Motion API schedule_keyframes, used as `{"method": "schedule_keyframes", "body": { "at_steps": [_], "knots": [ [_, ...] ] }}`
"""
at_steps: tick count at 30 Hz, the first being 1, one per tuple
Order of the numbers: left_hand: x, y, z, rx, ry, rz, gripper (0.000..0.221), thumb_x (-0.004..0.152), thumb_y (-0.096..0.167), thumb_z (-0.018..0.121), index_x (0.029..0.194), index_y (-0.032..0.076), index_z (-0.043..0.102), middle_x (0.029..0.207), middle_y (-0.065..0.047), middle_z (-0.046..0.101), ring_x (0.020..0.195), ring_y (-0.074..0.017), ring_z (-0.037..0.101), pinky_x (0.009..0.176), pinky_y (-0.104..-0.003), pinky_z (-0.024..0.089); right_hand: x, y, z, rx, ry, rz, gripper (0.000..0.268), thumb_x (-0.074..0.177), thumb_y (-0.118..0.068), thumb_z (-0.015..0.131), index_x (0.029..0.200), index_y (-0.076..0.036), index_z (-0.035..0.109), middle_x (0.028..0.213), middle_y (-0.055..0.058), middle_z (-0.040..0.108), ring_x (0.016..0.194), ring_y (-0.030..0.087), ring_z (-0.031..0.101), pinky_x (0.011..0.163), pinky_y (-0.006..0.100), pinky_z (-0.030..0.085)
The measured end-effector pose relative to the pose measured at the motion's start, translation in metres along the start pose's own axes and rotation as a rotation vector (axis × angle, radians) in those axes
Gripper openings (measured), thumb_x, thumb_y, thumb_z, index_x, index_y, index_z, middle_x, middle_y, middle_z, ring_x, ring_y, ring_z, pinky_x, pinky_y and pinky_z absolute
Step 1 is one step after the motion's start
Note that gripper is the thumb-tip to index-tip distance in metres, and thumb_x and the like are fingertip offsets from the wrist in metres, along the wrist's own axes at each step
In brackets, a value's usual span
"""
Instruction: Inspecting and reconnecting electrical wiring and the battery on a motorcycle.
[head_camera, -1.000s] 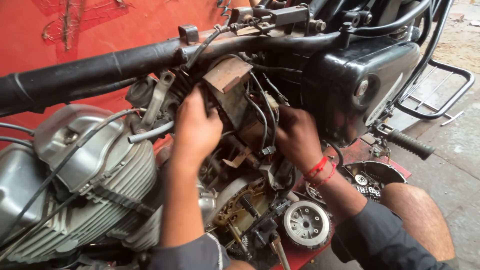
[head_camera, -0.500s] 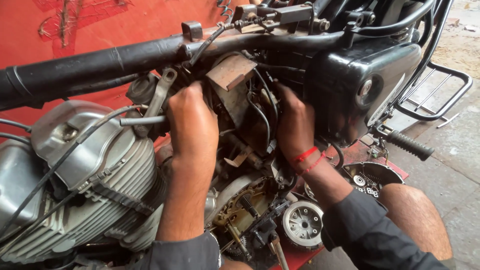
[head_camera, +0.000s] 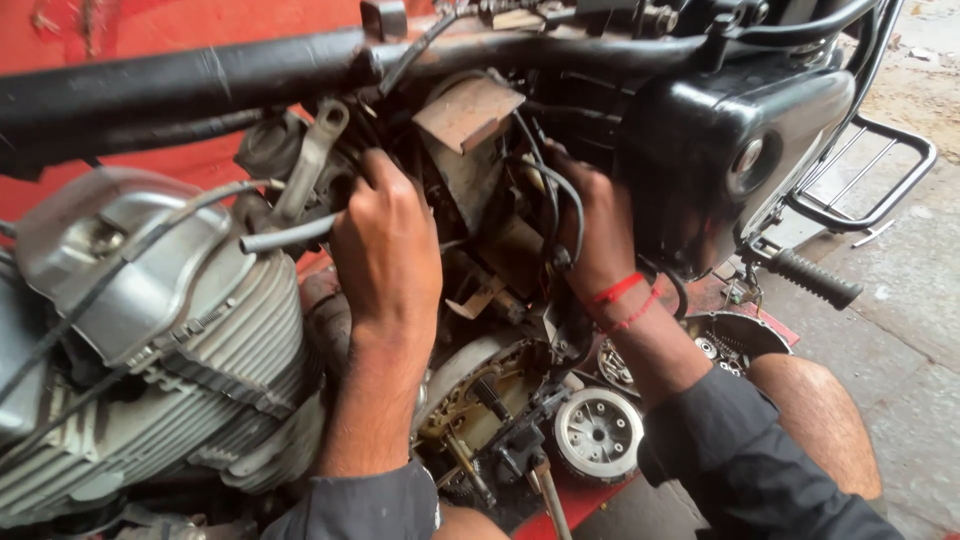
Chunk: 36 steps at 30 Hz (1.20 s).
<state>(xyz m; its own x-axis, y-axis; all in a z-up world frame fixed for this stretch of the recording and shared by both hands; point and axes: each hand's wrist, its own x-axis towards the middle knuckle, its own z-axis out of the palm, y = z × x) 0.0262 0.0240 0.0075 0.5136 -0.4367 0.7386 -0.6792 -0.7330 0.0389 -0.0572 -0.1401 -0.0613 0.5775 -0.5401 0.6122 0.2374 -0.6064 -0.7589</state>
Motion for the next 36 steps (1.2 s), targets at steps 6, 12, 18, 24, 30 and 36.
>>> {"method": "schedule_keyframes", "body": {
  "at_steps": [6, 12, 18, 24, 30, 36],
  "knots": [
    [0.001, 0.001, 0.004, 0.025, -0.038, -0.088, 0.027, 0.101, -0.002, 0.06, 0.127, -0.007, 0.057, 0.086, -0.022, 0.073, 0.069, -0.0315, 0.076, 0.049, -0.037, 0.06, -0.012, 0.003, -0.007, -0.072, 0.052, -0.122, 0.042, 0.094, -0.002, 0.065, 0.136, -0.002, 0.064, 0.106, 0.023, 0.072, 0.09, 0.03, 0.079, 0.078, 0.038, 0.057],
    [0.004, -0.005, 0.009, 0.056, 0.112, 0.0, 0.029, 0.091, -0.001, 0.068, 0.119, 0.001, 0.073, 0.09, -0.019, 0.074, 0.067, -0.0285, 0.076, 0.05, -0.036, 0.06, -0.08, -0.025, -0.035, -0.287, 0.124, -0.225, 0.03, 0.099, 0.001, 0.064, 0.128, -0.002, 0.07, 0.093, 0.02, 0.07, 0.081, 0.03, 0.074, 0.075, 0.037, 0.058],
    [0.007, 0.002, 0.008, 0.16, 0.09, 0.025, 0.005, 0.096, 0.003, 0.069, 0.098, 0.003, 0.074, 0.082, -0.014, 0.075, 0.068, -0.0321, 0.075, 0.053, -0.042, 0.058, -0.078, -0.011, -0.042, -0.105, 0.095, 0.165, 0.029, 0.09, -0.014, 0.08, 0.115, 0.002, 0.075, 0.068, 0.01, 0.075, 0.055, 0.007, 0.064, 0.051, 0.027, 0.049],
    [0.001, -0.004, 0.009, 0.138, 0.129, 0.1, 0.011, 0.102, 0.011, 0.068, 0.103, 0.001, 0.072, 0.085, -0.017, 0.074, 0.068, -0.0346, 0.074, 0.057, -0.043, 0.058, -0.062, -0.027, -0.046, 0.106, 0.051, 0.089, 0.041, 0.085, -0.018, 0.084, 0.119, 0.002, 0.071, 0.075, 0.005, 0.078, 0.062, 0.002, 0.07, 0.051, 0.022, 0.054],
    [-0.003, 0.007, -0.005, 0.034, 0.13, 0.052, 0.018, 0.109, 0.016, 0.065, 0.1, 0.001, 0.068, 0.079, -0.02, 0.072, 0.066, -0.0385, 0.071, 0.055, -0.047, 0.055, -0.066, -0.008, -0.047, -0.208, 0.273, -0.116, 0.022, 0.091, -0.007, 0.08, 0.111, 0.002, 0.076, 0.077, 0.011, 0.071, 0.062, 0.01, 0.066, 0.058, 0.024, 0.051],
    [-0.011, 0.018, -0.018, 0.14, 0.044, -0.08, 0.027, 0.112, 0.029, 0.06, 0.103, 0.003, 0.062, 0.067, -0.017, 0.07, 0.059, -0.0379, 0.07, 0.051, -0.048, 0.053, -0.066, 0.003, -0.043, 0.151, 0.255, 0.049, 0.013, 0.095, -0.005, 0.074, 0.108, -0.001, 0.076, 0.081, 0.008, 0.077, 0.07, 0.004, 0.066, 0.061, 0.022, 0.053]
  ]
}}
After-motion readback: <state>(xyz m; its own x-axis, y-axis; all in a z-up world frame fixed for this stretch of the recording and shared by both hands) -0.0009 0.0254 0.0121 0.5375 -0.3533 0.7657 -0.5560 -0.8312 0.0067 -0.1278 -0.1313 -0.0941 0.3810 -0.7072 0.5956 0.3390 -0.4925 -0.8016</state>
